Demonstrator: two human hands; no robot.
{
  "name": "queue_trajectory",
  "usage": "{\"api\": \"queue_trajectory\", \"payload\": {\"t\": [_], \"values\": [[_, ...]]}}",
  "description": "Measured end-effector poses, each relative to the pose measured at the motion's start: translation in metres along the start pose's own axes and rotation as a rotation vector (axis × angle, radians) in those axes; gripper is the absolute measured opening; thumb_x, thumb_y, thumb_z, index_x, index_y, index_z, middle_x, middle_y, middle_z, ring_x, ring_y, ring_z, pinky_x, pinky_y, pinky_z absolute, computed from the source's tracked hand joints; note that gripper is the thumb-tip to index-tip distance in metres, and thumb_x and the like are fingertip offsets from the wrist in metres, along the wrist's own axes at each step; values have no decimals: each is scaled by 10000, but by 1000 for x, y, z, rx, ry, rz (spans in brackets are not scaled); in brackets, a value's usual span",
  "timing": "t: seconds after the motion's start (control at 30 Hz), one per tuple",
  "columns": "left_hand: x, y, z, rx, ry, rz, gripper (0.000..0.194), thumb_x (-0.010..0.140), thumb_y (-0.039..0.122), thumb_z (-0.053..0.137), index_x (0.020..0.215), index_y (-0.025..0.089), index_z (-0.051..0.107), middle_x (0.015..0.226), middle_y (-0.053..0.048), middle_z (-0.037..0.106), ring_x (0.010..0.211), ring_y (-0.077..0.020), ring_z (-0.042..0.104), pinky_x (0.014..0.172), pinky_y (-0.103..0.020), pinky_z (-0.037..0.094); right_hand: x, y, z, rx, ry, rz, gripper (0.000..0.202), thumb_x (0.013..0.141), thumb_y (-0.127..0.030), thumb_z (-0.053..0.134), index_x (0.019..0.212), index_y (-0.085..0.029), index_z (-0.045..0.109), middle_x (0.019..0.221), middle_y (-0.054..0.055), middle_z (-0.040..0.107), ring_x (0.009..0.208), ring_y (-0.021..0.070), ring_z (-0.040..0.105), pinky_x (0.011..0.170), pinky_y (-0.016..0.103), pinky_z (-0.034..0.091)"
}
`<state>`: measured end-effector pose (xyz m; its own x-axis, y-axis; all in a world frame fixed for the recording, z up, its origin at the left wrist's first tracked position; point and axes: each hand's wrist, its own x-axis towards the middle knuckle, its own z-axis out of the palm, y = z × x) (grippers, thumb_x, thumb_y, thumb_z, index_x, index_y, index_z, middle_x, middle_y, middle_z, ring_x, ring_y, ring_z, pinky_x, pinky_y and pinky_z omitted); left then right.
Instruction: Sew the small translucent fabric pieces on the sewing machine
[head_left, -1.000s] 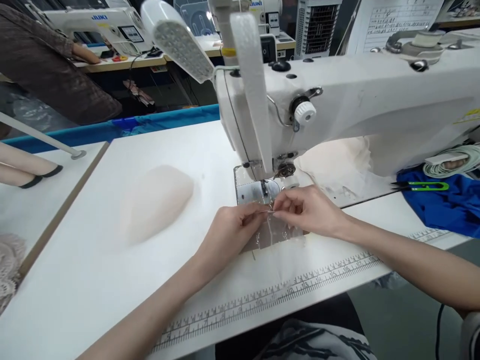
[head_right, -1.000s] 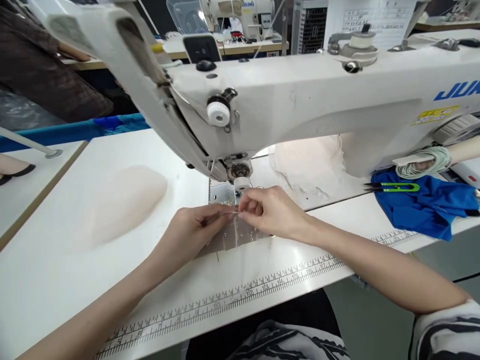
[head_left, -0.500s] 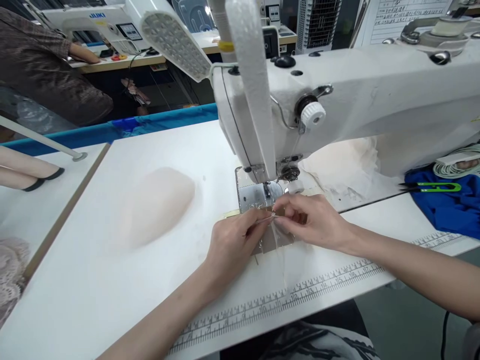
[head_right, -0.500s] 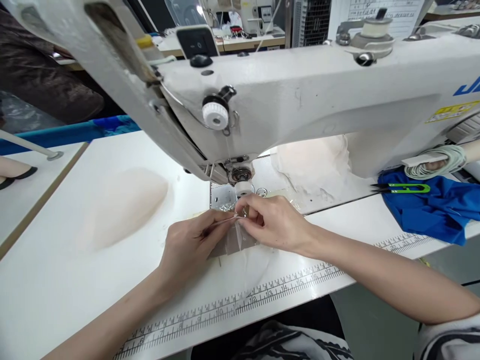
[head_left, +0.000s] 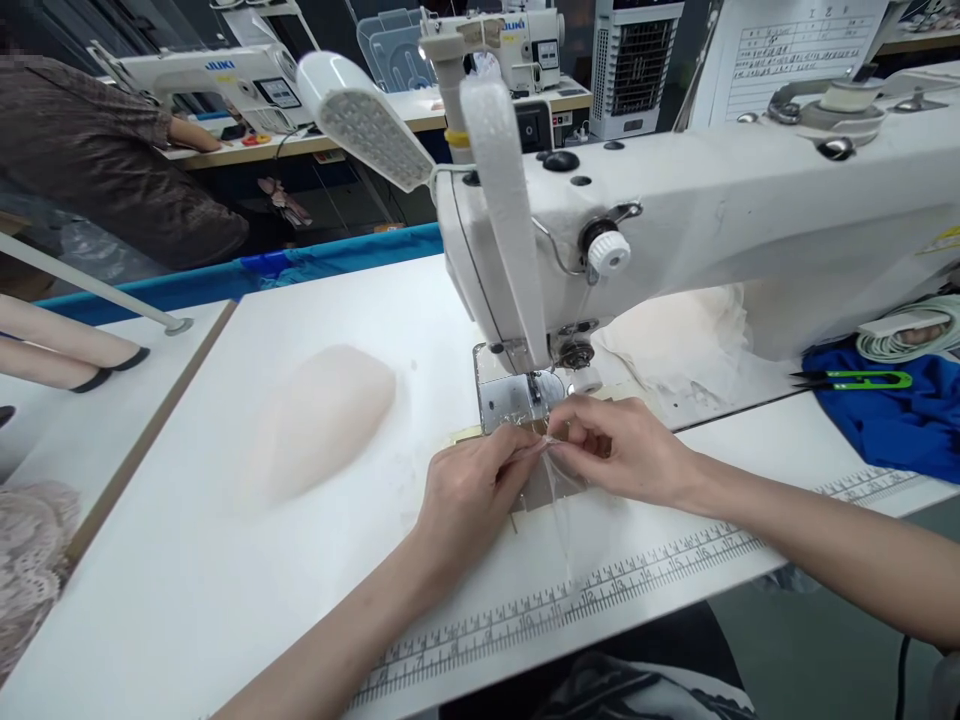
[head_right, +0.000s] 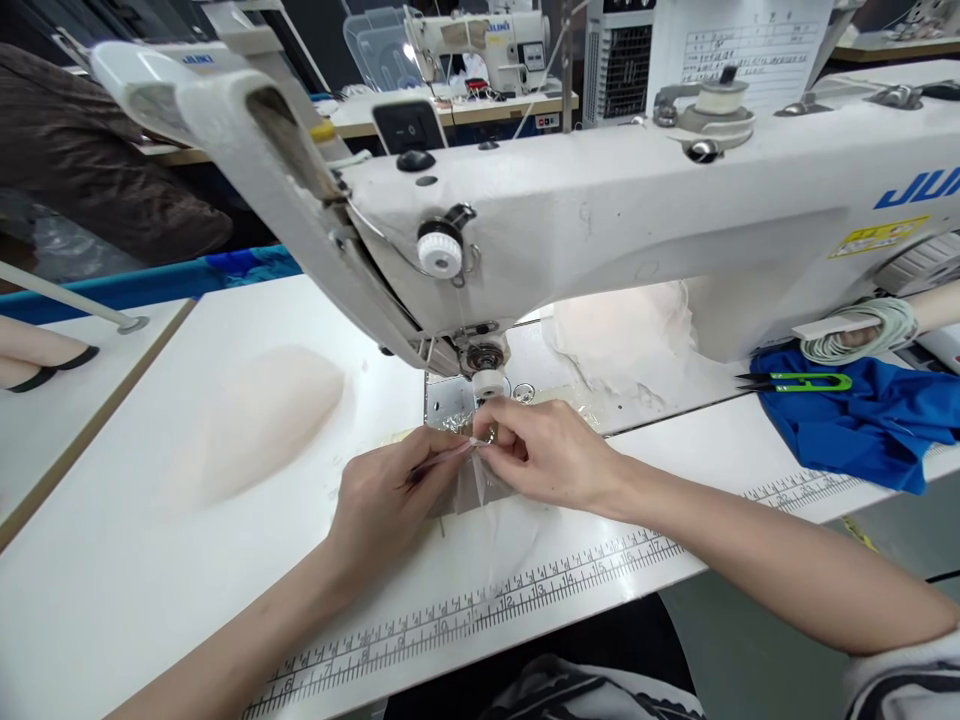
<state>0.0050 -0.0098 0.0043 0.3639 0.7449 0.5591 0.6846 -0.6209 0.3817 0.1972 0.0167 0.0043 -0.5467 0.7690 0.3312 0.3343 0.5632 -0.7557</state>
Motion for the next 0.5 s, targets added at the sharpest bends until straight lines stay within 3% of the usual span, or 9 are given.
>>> {"api": "queue_trajectory", "payload": {"t": [0.5], "values": [[0,0,-1,-7,37,78,50,901,188,548,863,165,571,664,30,666,561,-62,598,475,-155,418,0,-2,-3,-31,-103,-6,108,863,-175,504,969,-198,507,586,-87,452,486,62,453,489,192,381]]}}
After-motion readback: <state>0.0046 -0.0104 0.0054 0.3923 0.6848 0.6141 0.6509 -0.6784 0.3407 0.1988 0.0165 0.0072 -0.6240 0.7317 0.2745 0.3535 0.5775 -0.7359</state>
